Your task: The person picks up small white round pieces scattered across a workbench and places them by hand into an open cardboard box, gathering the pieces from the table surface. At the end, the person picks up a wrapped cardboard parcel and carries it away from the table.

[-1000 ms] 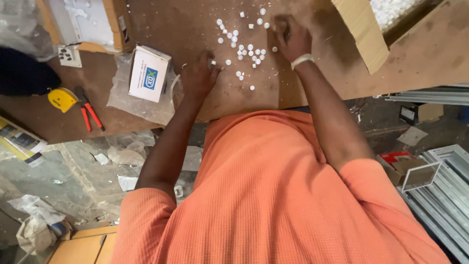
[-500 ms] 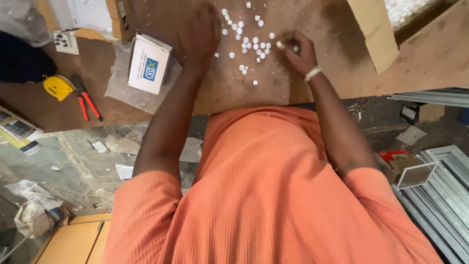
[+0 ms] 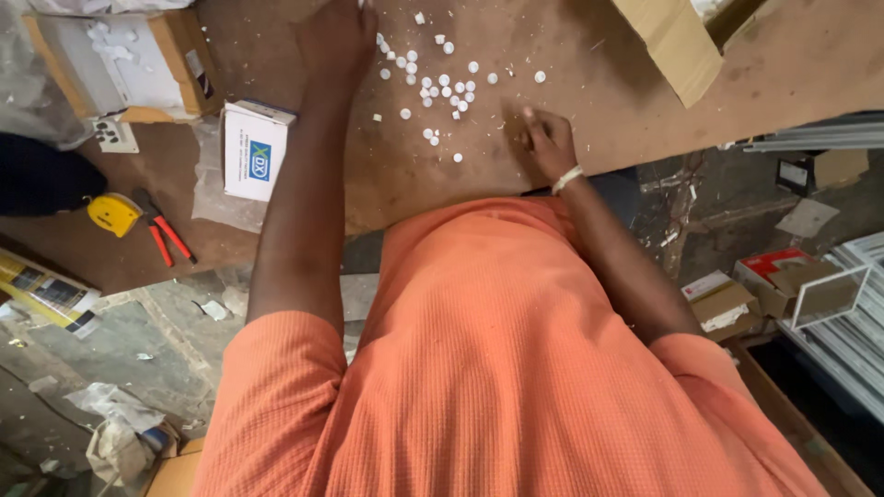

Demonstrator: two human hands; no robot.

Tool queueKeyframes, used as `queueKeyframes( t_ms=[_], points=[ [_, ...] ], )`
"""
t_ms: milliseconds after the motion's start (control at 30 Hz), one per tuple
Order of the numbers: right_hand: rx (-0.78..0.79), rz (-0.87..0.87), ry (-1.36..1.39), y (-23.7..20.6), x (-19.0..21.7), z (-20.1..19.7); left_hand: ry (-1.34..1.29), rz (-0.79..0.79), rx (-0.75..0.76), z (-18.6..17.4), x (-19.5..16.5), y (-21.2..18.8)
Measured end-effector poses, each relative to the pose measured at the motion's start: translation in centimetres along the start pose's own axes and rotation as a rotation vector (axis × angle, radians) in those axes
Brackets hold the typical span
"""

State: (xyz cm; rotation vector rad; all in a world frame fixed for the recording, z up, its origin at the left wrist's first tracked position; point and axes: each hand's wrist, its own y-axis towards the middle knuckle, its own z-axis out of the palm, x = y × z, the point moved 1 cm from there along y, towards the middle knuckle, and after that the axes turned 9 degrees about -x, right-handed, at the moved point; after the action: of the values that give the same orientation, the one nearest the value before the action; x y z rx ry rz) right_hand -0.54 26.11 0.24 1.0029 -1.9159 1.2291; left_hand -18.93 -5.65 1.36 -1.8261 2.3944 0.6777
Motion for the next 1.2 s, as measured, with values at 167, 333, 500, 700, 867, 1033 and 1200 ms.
queueKeyframes(
  t_ms=[167,333,500,700,867,1033,1200],
  points=[
    [0.005,-0.540,-0.426,4.2,5.6,3.4,-1.091,-1.004,0.295,-0.9,0.2,-8.2],
    [-0.020,-0.790,-0.630,6.4,10.3,6.9,-2.085,-1.190,0.571,-2.1,-1.6,-19.3],
    [0.008,-0.662,-0.582,7.0,9.7,8.5,-2.260,-1.146,0.942,-2.1,-3.3,-22.8],
    [0.253,-0.171,0.261,5.2,4.4,4.7,-2.072,-0.831,0.932,-1.9,-4.7,-16.3],
    [0.242,-0.030,0.278,-1.5,-1.6,-1.8,-1.836,-0.827,0.913,1.2,-6.7,-7.1],
    [0.198,0.156,0.314,-7.0,-4.4,-3.9,-0.883,-0.313,0.221,3.5,-7.2,-0.9],
    [0.120,-0.007,0.262,-5.1,-3.0,-2.7,-0.410,0.177,-0.031,3.0,-6.0,-0.4]
  ],
)
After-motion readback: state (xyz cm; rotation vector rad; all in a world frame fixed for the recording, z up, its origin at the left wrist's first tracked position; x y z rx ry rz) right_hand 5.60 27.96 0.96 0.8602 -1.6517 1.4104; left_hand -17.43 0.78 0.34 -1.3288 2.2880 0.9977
